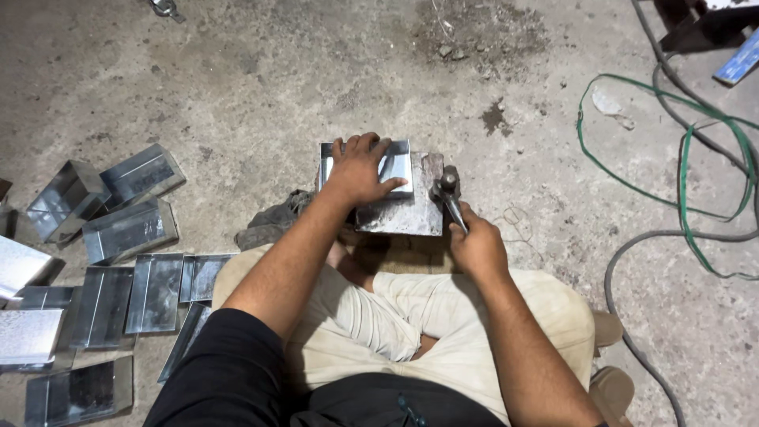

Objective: The person sits on the floor and repeatedly hammers small rectangular metal pieces on a metal block. They pick up each piece, position it on the block, strike it with a hammer, and then set it aside before picking up the next one.

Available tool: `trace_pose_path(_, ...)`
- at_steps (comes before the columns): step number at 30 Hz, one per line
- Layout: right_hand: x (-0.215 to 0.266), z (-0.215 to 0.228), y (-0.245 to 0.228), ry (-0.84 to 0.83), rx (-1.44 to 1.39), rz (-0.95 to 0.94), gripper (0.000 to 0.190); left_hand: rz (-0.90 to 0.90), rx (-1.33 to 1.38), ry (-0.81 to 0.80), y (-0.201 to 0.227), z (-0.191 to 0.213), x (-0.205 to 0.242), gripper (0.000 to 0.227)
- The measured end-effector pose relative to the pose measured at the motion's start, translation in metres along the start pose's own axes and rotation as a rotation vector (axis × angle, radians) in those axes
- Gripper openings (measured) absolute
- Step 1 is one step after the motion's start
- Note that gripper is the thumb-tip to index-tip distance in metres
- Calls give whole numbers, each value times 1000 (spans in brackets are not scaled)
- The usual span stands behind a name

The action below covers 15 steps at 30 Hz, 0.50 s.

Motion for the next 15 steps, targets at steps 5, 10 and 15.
trace_pose_path(5, -1, 1, 0, 16, -35, 1, 51, -58, -81, -147, 0, 11, 13, 136)
trace_pose_path(10, 2, 11, -6, 43, -241, 21, 48, 5, 6, -218, -19, 6, 18, 144)
trace_pose_path(15, 17, 84, -40, 282, -362, 311, 29, 244, 745, -403, -66, -10, 27, 148)
Point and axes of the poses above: each hand's wrist, its own x-axis away from the middle knuckle, its own z-axis out of the back of the hand, y = z × x, the point moved 7 cm from there along -x, towards the middle knuckle, and after that the axes turned 3 degrees about y, right-handed, at the moved point
